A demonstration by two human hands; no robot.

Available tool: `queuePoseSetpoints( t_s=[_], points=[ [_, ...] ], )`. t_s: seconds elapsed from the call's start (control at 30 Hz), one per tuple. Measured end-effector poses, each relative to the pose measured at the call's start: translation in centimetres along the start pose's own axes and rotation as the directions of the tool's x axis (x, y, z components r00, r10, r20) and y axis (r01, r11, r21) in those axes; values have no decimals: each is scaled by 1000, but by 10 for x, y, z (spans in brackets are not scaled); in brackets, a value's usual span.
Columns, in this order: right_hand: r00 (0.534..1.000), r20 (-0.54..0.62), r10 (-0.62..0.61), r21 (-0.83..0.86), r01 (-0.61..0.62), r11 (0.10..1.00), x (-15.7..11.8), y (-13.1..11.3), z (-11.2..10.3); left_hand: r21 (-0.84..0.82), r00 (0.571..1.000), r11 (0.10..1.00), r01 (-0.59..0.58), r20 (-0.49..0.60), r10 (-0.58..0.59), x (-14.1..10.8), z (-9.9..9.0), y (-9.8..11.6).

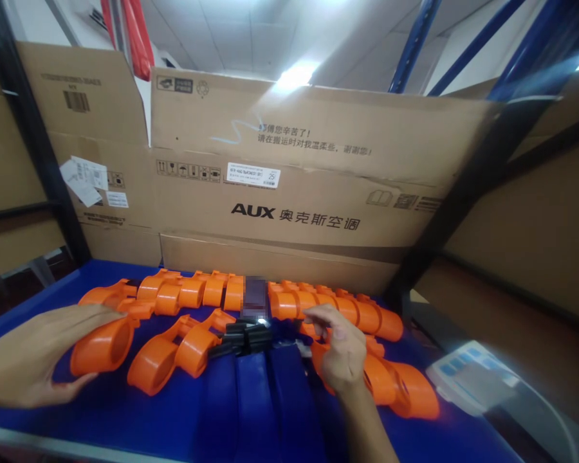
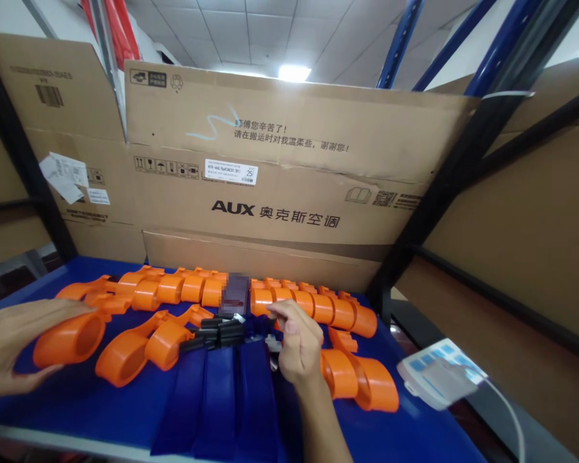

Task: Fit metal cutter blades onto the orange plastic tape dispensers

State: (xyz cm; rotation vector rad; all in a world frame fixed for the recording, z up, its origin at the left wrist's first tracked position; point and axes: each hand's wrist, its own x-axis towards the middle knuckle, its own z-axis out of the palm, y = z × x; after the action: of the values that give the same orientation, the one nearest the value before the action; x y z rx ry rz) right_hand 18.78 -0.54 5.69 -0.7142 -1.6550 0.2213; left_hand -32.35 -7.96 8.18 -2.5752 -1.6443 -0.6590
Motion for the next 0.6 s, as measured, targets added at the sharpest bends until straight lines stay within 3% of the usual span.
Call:
queuePoseSetpoints(
  t_s=[0.17, 0.27, 0.33, 0.4, 0.43, 0.5, 0.6],
  points=[
    [1000, -29, 10, -2, -10, 1000, 1, 0, -1, -42, 995, 999, 18, 99, -14, -8, 29, 10],
    [999, -30, 22, -7, -23, 1000, 1, -3, -2, -59, 988, 998, -29, 147, 38, -8, 36, 8],
    [1000, -16, 27, -4, -27, 1000, 1, -4, -2, -53, 995, 998, -44, 90, 48, -2, 35, -1],
    [1000, -15, 25, 6, -25, 1000, 1, -5, -2, 14, 996, 998, 62, -61, -61, 8, 33, -15],
    [999, -18, 27, 8, -27, 1000, 1, -5, -2, 66, 975, 982, 175, -150, -164, 14, 33, -23],
    [999, -20, 38, 1, -38, 999, 1, -5, -2, 139, 894, 904, 404, -272, -357, 27, 34, -35],
    [998, -15, 55, -30, -55, 998, 1, -8, -2, 38, 770, 799, 600, -296, -565, 40, 41, -43]
  ],
)
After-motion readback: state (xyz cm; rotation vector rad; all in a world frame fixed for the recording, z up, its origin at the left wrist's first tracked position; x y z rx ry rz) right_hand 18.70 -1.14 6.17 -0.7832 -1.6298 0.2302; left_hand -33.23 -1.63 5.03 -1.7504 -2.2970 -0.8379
